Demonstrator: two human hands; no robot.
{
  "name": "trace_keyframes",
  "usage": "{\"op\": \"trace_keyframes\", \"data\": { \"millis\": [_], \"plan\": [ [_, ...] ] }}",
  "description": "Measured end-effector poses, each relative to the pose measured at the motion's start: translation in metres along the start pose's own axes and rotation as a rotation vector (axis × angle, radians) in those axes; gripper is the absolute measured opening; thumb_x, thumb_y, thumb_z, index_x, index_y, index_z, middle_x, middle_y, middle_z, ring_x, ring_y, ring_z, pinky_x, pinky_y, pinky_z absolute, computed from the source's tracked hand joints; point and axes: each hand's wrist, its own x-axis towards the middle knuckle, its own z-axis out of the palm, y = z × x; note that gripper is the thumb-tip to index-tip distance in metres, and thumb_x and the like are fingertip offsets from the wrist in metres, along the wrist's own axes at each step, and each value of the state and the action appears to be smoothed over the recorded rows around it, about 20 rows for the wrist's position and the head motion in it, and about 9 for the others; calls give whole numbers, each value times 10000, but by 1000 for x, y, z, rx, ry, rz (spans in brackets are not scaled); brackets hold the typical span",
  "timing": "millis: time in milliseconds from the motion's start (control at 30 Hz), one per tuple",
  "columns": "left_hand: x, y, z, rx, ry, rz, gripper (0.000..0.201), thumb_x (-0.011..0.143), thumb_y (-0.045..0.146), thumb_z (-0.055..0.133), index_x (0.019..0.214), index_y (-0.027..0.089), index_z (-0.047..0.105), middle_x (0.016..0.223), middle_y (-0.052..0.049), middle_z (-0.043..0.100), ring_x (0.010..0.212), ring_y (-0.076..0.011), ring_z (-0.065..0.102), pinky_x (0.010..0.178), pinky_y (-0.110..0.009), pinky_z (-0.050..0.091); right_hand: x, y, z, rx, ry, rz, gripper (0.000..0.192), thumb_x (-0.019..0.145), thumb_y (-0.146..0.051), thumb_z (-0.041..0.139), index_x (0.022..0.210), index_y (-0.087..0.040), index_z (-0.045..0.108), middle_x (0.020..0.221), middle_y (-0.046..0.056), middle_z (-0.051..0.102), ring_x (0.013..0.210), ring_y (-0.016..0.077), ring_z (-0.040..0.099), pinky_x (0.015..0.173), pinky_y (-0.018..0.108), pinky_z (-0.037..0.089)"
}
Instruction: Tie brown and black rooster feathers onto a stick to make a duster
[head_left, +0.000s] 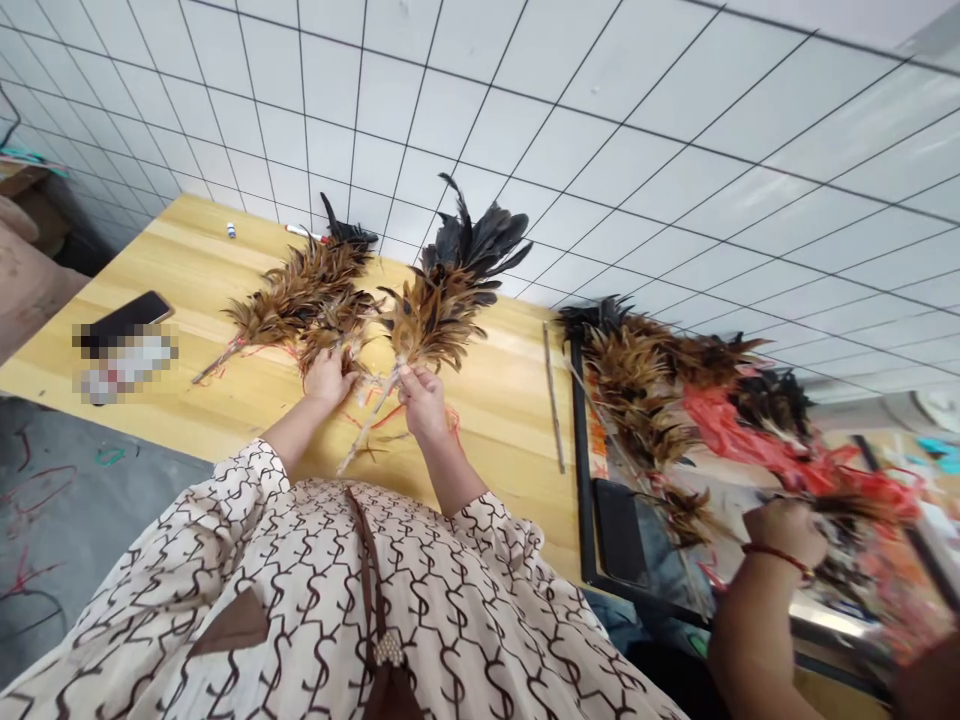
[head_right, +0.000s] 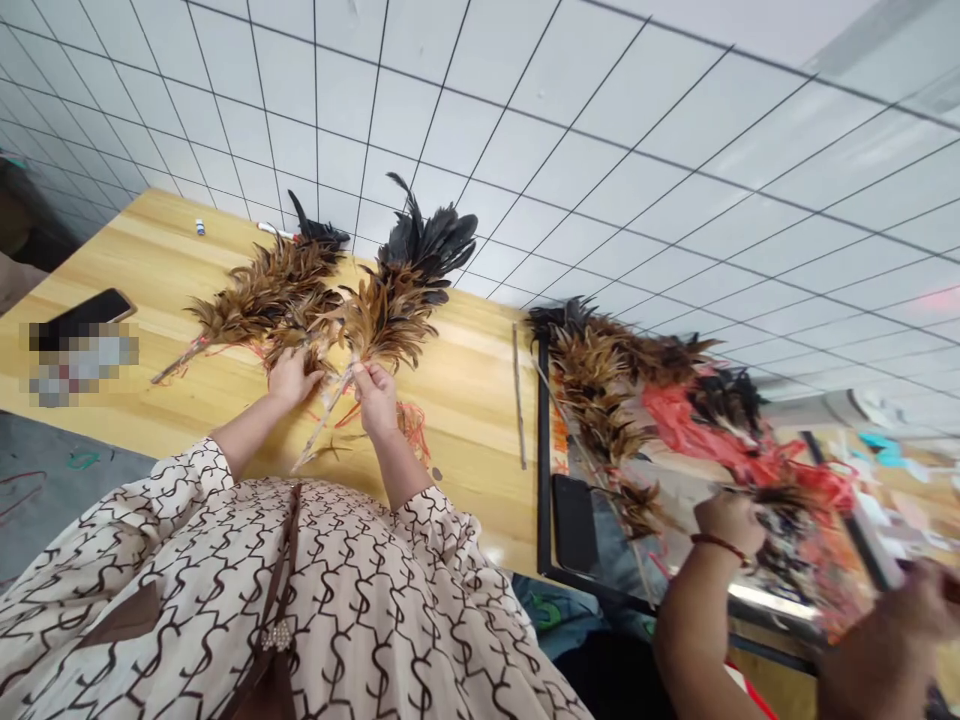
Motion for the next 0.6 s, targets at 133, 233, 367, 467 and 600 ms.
{"op": "trace_keyframes", "data": {
  "millis": [133, 233, 367, 467, 600],
  "plan": [
    [7, -9, -1, -112, -37, -4, 132, 738, 142, 537, 701, 201, 649, 855, -77, 631, 859, -223, 609, 778, -319, 456, -2, 0, -3, -7, 6, 22, 452, 552, -550, 699, 553, -211, 401, 465, -91, 337, 414, 40, 228, 407, 214, 210],
    [10, -26, -11, -325, -34, -68, 119, 711, 162, 544, 605, 183, 594, 600, -14, 570, 663, -185, 557, 693, -305, 439, -3, 1, -5, -5, -2, 22, 432, 563, -545, 693, 562, -207, 424, 478, -83, 355, 421, 44, 233, 412, 216, 206],
    [6, -47, -33, -668, -109, -162, 108, 641, 235, 613, 569, 169, 566, 503, 39, 507, 548, -133, 478, 620, -265, 411, -1, 4, -6, 14, -4, 33, 423, 564, -530, 698, 557, -204, 429, 479, -82, 343, 430, 47, 228, 416, 216, 192],
    [-3, -53, -49, -796, -133, -189, 119, 587, 265, 649, 600, 159, 597, 556, 32, 557, 565, -125, 491, 634, -263, 421, 0, 5, -3, 18, -16, 35, 417, 560, -523, 702, 559, -206, 431, 489, -81, 346, 431, 46, 227, 414, 217, 198],
    [-16, -57, -62, -686, -151, -93, 92, 583, 261, 637, 612, 175, 628, 622, 1, 616, 650, -163, 557, 716, -302, 461, 0, 4, -1, 22, -27, 23, 418, 559, -532, 707, 563, -203, 449, 504, -73, 380, 441, 47, 247, 418, 212, 221]
  ]
}}
